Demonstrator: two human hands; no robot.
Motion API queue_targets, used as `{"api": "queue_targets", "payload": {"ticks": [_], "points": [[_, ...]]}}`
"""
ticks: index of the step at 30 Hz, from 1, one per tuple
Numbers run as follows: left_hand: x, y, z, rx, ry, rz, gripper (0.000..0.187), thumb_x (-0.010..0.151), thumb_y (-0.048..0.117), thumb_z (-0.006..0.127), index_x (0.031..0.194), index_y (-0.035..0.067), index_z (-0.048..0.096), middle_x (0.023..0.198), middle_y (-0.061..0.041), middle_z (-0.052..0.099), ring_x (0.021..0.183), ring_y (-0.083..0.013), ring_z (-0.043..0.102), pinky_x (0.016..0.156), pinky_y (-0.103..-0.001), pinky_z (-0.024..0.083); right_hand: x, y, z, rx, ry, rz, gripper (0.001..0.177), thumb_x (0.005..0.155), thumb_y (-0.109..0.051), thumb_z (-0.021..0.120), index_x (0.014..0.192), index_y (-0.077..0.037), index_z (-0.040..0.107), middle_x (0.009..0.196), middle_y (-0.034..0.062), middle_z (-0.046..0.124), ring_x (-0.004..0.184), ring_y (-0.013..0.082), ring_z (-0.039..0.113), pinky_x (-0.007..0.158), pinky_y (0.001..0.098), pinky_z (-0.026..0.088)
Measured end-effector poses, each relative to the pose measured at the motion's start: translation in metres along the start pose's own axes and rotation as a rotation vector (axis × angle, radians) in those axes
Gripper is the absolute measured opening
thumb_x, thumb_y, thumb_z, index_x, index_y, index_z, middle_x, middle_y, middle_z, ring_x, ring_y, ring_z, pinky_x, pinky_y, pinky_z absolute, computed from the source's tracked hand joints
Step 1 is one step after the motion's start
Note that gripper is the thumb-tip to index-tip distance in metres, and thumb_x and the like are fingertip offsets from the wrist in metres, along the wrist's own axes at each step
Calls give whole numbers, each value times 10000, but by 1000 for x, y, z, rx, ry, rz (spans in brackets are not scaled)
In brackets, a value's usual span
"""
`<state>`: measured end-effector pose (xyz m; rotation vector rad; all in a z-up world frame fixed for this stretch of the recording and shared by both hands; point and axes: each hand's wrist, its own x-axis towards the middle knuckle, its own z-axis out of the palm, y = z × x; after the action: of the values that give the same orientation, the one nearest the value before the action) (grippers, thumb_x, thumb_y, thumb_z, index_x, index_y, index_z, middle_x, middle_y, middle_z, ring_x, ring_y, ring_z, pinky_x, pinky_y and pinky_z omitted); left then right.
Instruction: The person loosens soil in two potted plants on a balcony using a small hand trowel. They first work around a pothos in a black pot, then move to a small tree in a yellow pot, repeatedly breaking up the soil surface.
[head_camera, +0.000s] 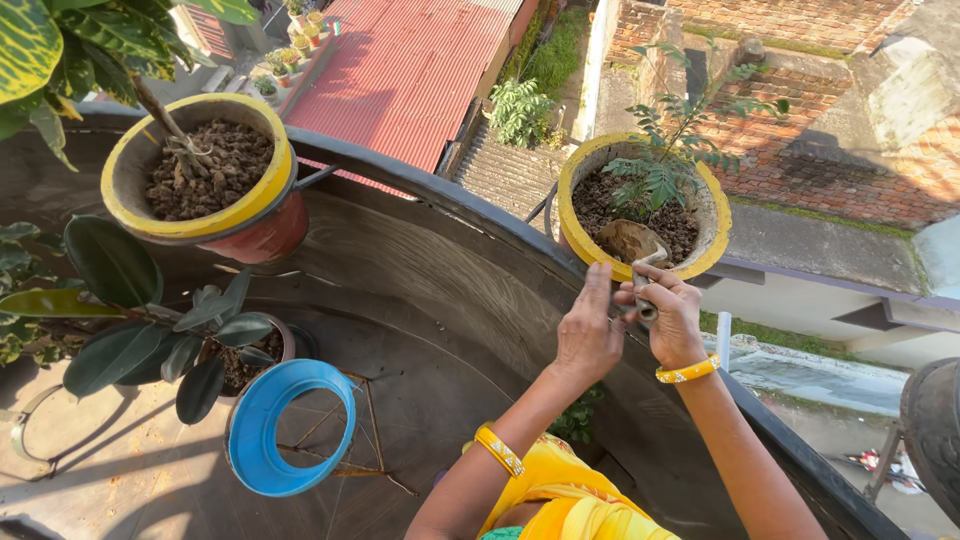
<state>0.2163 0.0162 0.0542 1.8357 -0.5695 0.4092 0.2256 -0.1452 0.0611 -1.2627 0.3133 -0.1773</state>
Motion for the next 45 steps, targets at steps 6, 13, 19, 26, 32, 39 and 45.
{"api": "queue_targets", "payload": {"ticks": [6,13,19,26,32,39,45], "points": [[-8,8,16,6,-23,306,748,843,54,707,1538,45,430,1484,-318,515,1370,-472,547,1084,-487,496,20,20,-25,-184,-21,-62,320,926,-39,609,1209,65,717,950,106,707,742,118,643,657,240,529],[17,-27,11,124,71,339,468,893,-54,638,1333,106,629,1306,-220,679,1134,-378,704,935,-429,595,45,16,-15,-198,-134,-84,290,948,-48,536,1071,71,771,960,119,752,803,160,695,704,292,561],[42,-50,-4,146,160,424,367,878,-17,684,1237,22,618,1171,-164,712,1062,-326,730,919,-415,585,31,-8,39,-978,-159,-505,380,896,-31,604,1260,1,706,1012,195,743,851,237,749,762,357,580],[40,-62,-1,223,162,380,407,851,77,764,1220,-27,628,1146,-156,736,975,-308,728,858,-391,567,19,-25,56,-1283,-208,-1015,557,651,-2,694,1205,41,655,1289,242,672,1174,385,666,960,433,554],[38,-45,-6,371,127,417,439,918,136,694,1313,-39,616,1224,-196,714,1206,-303,707,961,-422,560,28,-3,45,-1008,-184,-1039,380,711,-53,734,1077,12,658,1166,192,727,1200,367,691,986,430,565],[19,-36,-1,134,164,154,466,1007,270,617,1426,67,600,1385,-222,660,1304,-359,636,1046,-432,540,46,8,18,-740,-152,-896,103,863,-39,689,904,5,605,954,151,715,964,259,746,835,362,588],[16,-117,45,324,-255,-247,756,930,253,660,1566,7,333,1558,-234,440,1474,-427,328,1097,-581,420,78,7,-11,-425,-39,-634,101,938,-70,663,877,-4,616,868,85,681,763,101,659,608,273,568]]}}
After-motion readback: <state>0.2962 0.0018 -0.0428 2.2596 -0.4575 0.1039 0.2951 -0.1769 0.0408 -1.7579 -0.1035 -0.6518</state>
